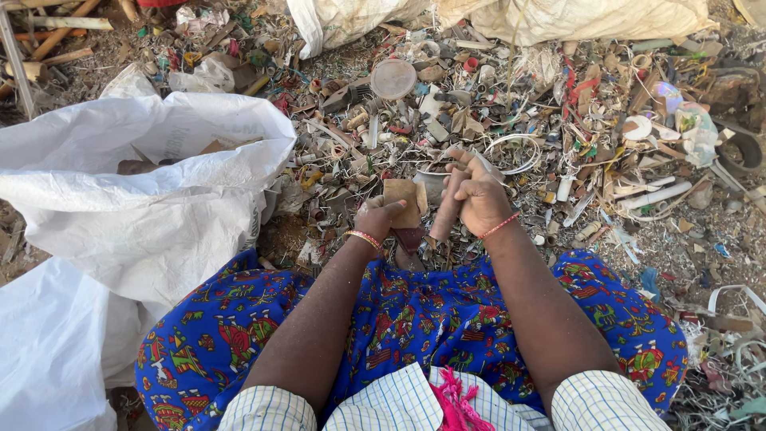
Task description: The person sorts through a pile of electronic components, scrap metal, and paper scraps by hand, placing selected items into a white woven bag while sitting on the ground.
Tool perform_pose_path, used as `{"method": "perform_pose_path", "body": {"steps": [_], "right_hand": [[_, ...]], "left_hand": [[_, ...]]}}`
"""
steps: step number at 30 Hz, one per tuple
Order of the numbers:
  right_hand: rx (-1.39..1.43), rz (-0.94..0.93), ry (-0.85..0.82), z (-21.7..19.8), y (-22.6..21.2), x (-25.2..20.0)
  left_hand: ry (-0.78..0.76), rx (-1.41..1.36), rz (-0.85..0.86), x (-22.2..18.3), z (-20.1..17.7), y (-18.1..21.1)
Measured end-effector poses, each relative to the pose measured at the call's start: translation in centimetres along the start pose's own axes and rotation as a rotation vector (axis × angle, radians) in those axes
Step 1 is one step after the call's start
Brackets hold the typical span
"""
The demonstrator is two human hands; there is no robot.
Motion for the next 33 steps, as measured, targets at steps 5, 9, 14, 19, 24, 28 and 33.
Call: {"method": "perform_pose_path", "body": {"steps": [5, 9, 14, 19, 24, 28, 33], "right_hand": [[-0.502, -0.312, -0.026, 1.9, 2.2, -0.4], [-0.605, -0.392, -0.098, 3.7, 3.1, -0.9], [-0.741, -0.557, -0.087, 5.0, 3.1, -2.3], [-1.023, -0.807, 0.141, 5.2, 2.3, -3.1], [-1.285, -0.969, 0.165, 4.9, 1.5, -3.4], [-1.325, -0.806, 0.153, 4.9, 1.8, -3.5], [-1.32, -0.881, 0.097, 4.0, 2.3, -2.7]], "left_hand": [[-0.155, -0.012, -0.15, -1.9, 1.6, 0.2], [-0.247, -0.255, -0.133, -3.3, 2.6, 1.8], [-0.254, -0.152, -0.011, -3.7, 3.1, 2.4], [-0.309, -0.22, 0.148, -4.0, 4.1, 3.1], [-0.13, 0.023, 0.324, -6.2, 5.4, 8.5], [0.323, 0.813, 0.927, -9.5, 3.7, 15.3], [0.637, 1.076, 1.43, -10.4, -5.7, 23.9]]}}
Point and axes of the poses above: each hand's wrist, its own x-axis towards the middle knuckle, its own z-axis out of the palm, y = z × x, the point moved 1 cm from there along x, towards the middle knuckle, and after that the axes turned 1 degree about y, right-handed, at the moved point
